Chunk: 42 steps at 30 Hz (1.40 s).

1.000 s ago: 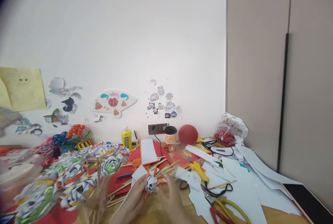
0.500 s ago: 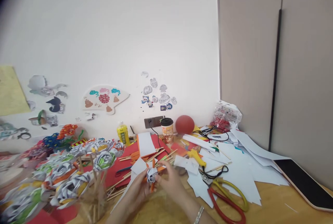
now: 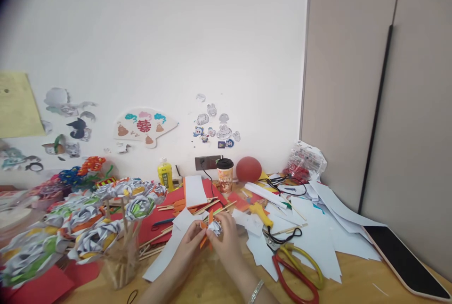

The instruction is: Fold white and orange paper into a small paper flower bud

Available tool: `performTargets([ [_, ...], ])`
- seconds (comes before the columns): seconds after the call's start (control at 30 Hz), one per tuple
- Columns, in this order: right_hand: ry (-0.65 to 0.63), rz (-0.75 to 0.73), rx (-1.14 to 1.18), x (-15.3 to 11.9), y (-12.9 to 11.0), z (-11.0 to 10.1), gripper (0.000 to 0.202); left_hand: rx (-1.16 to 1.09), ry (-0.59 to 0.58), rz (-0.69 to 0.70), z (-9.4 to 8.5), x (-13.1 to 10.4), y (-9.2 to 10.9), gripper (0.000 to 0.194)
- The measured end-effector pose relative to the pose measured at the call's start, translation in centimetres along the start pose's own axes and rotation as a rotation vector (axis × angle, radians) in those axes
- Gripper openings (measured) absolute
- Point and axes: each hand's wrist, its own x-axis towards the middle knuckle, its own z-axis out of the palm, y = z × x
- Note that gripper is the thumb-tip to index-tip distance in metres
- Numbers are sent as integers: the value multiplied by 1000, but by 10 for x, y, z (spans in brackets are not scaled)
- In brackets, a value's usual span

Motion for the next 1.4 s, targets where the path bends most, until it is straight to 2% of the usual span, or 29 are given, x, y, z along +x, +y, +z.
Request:
performTargets([
  [0.1,-61,-22,39,0,0,-1,22,150,-7,68,-3,2,-2,29],
  [0.23,-105,17,91,2,-2,-3,22,284,14,146,-5,5,-6,29],
  [0.4,-108,35,140,3,0,-5,20,375,12,191,-5,3,-14,23],
  [0.53,-175,26,136,5,5,-9,21,436,24,211,-2,-1,-14,21],
  [0.77,-206,13,168,8,10,-10,22,475,29,245,0,-2,-10,19],
  [0.97,-184,-11,85,11,9,-12,27,525,-15,264,-5,-1,-12,17],
  [1.13,-192,-73,-58,20,7,-22,20,565,-22,275,-11,3,-10,16],
  [1.4,-184,-27,-33,22,1,-25,12,512,-119,280,-17,8,-16,10],
])
